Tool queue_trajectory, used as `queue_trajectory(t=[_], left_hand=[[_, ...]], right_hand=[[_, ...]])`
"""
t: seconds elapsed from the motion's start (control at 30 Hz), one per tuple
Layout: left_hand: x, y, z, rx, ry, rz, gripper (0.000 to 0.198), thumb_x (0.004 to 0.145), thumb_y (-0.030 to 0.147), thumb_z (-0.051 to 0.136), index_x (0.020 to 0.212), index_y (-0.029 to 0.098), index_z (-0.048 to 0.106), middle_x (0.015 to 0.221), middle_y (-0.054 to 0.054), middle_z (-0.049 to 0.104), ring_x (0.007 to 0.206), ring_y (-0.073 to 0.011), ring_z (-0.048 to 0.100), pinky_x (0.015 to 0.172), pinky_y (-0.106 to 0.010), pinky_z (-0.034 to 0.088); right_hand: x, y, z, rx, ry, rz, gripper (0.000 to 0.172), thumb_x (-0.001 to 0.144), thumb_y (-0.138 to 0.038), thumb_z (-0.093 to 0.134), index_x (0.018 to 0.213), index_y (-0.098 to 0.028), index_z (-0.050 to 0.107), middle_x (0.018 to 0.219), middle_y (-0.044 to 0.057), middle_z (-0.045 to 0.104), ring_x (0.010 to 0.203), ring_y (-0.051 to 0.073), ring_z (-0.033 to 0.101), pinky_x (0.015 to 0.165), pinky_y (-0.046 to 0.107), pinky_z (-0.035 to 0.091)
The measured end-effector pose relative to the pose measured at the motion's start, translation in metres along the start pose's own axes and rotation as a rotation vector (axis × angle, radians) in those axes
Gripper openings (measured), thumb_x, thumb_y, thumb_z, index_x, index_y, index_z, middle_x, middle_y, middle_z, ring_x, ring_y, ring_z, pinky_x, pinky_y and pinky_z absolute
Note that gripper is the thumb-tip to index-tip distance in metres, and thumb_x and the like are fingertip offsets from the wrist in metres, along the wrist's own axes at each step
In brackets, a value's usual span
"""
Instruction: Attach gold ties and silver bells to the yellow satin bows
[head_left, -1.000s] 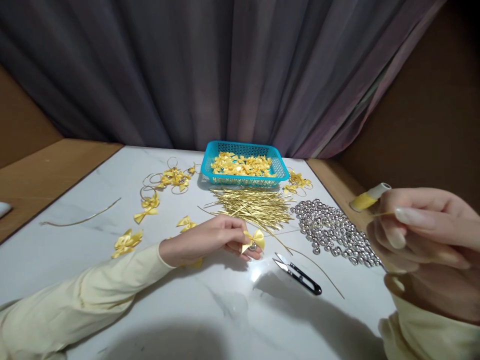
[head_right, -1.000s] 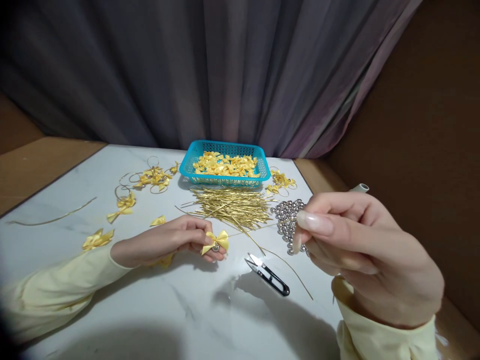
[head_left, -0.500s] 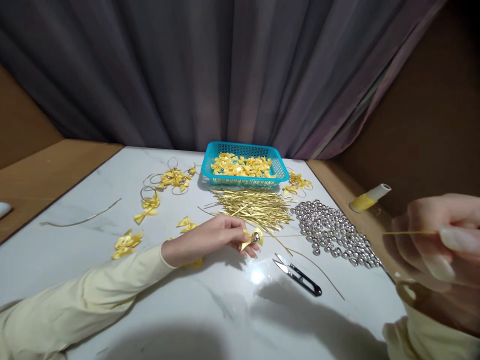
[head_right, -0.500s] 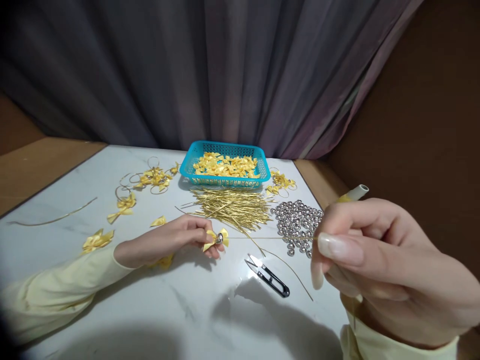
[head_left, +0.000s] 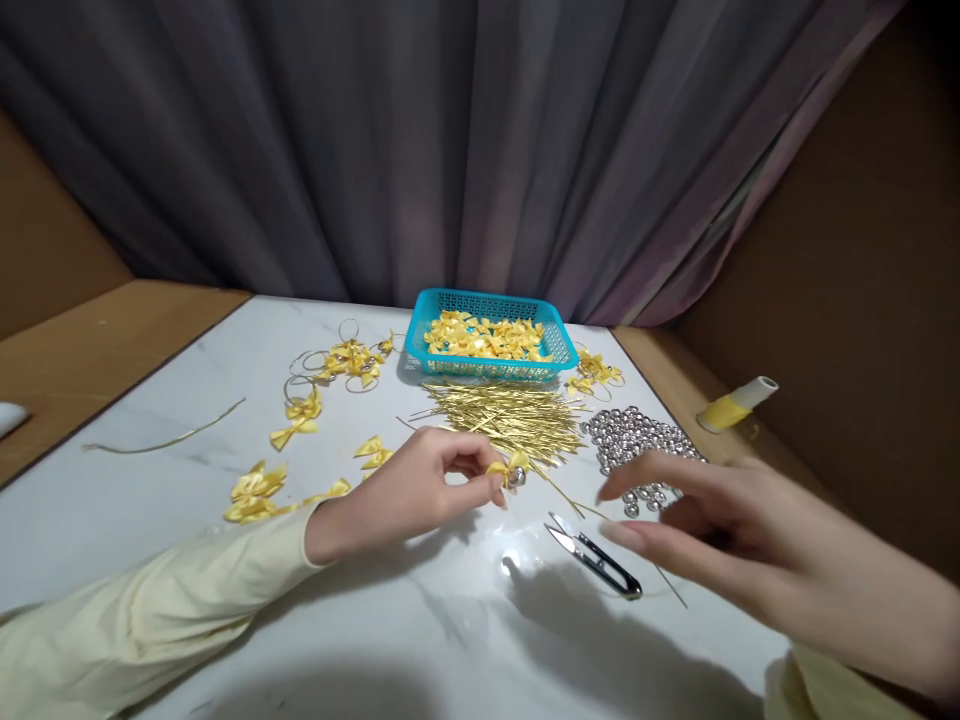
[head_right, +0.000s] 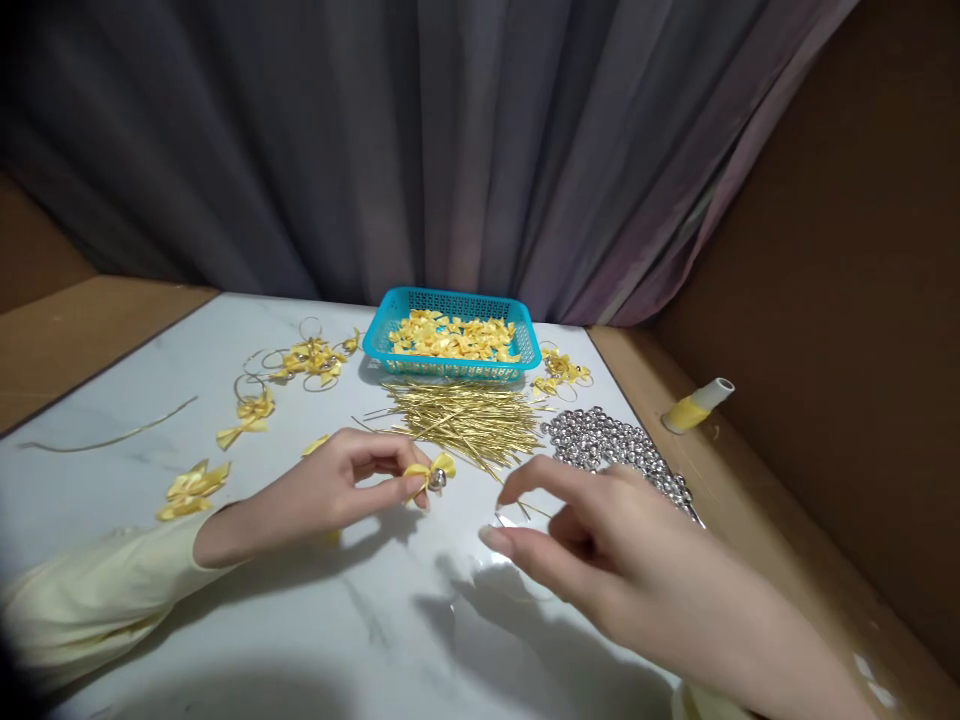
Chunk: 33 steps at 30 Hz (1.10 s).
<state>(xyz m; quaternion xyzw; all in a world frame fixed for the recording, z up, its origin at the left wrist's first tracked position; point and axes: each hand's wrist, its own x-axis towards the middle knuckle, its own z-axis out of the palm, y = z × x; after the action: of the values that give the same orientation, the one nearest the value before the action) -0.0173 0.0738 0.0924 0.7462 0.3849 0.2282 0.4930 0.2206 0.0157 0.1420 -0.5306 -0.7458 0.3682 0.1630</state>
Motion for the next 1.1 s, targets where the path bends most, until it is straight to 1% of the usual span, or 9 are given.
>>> queue_trajectory(t=[0.03,0.07,0.17,0.27,0.4,0.53,0.7,0.77,1.1], left_hand=[[-0.001,0.002,0.000,0.022,0.005,0.013,0.013,0.079,0.021,0.051,0.068,0.015,0.054,0.072,-0.002,0.064,0.070,-0.0134,0.058,0.066,-0.023,0.044],[-0.002,0.004,0.000,0.041,0.009,0.024,0.013,0.079,0.020,0.051,0.067,0.015,0.055,0.071,-0.002,0.063,0.069,-0.0127,0.057,0.065,-0.022,0.043],[-0.004,0.007,0.001,0.076,0.000,0.059,0.014,0.080,0.019,0.049,0.068,0.014,0.056,0.070,-0.001,0.062,0.067,-0.0115,0.055,0.063,-0.021,0.042],[-0.005,0.007,0.001,0.106,-0.027,0.081,0.016,0.081,0.021,0.049,0.072,0.013,0.058,0.071,-0.001,0.062,0.067,-0.0118,0.054,0.062,-0.021,0.041],[-0.005,0.010,0.000,0.083,-0.070,0.061,0.021,0.084,0.029,0.047,0.075,0.013,0.059,0.070,-0.001,0.059,0.066,-0.0117,0.052,0.061,-0.021,0.040],[-0.002,0.012,0.000,0.039,-0.085,0.017,0.033,0.088,0.038,0.041,0.073,0.014,0.059,0.068,0.001,0.056,0.065,-0.0110,0.049,0.059,-0.021,0.038],[-0.001,0.010,0.005,-0.033,-0.092,-0.028,0.032,0.088,0.038,0.041,0.072,0.015,0.058,0.065,0.002,0.057,0.062,-0.0095,0.053,0.056,-0.019,0.039],[-0.003,0.010,0.008,-0.024,-0.056,-0.027,0.033,0.089,0.037,0.040,0.070,0.015,0.056,0.063,0.003,0.057,0.061,-0.0088,0.054,0.056,-0.018,0.039],[-0.004,0.010,0.009,0.303,0.193,0.069,0.036,0.091,0.029,0.037,0.058,0.016,0.043,0.051,0.008,0.046,0.048,-0.0041,0.044,0.052,-0.017,0.033]], right_hand=[[0.009,-0.002,0.008,-0.083,-0.057,-0.014,0.022,0.084,-0.041,0.049,0.093,-0.023,0.058,0.046,-0.002,0.050,0.039,0.011,0.040,0.040,0.022,0.029],[0.017,-0.004,0.016,-0.137,-0.056,-0.020,0.023,0.086,-0.041,0.045,0.092,-0.022,0.057,0.046,-0.002,0.050,0.040,0.010,0.041,0.041,0.020,0.029],[0.036,-0.004,0.036,-0.235,-0.012,-0.046,0.021,0.087,-0.037,0.045,0.091,-0.019,0.055,0.042,-0.006,0.042,0.038,0.009,0.033,0.040,0.019,0.024],[0.043,0.000,0.047,-0.255,0.040,-0.098,0.015,0.087,-0.032,0.044,0.088,-0.019,0.053,0.042,-0.008,0.034,0.039,0.008,0.024,0.040,0.019,0.018],[0.041,-0.001,0.049,-0.207,0.051,-0.151,0.015,0.089,-0.029,0.042,0.085,-0.018,0.051,0.044,-0.009,0.032,0.040,0.007,0.021,0.040,0.018,0.017],[0.038,-0.002,0.050,-0.144,0.015,-0.198,0.012,0.088,-0.028,0.042,0.088,-0.019,0.050,0.044,-0.010,0.033,0.038,0.006,0.023,0.039,0.017,0.018],[0.038,-0.004,0.051,-0.104,0.031,-0.229,0.010,0.089,-0.024,0.041,0.089,-0.020,0.051,0.044,-0.010,0.033,0.037,0.005,0.023,0.040,0.016,0.019],[0.040,-0.005,0.052,-0.104,0.049,-0.230,0.011,0.088,-0.023,0.042,0.088,-0.019,0.052,0.043,-0.010,0.032,0.036,0.005,0.024,0.040,0.017,0.019],[0.039,-0.002,0.061,-0.119,0.143,-0.232,0.015,0.087,-0.021,0.042,0.074,-0.018,0.049,0.044,-0.009,0.031,0.037,0.004,0.026,0.041,0.018,0.018]])
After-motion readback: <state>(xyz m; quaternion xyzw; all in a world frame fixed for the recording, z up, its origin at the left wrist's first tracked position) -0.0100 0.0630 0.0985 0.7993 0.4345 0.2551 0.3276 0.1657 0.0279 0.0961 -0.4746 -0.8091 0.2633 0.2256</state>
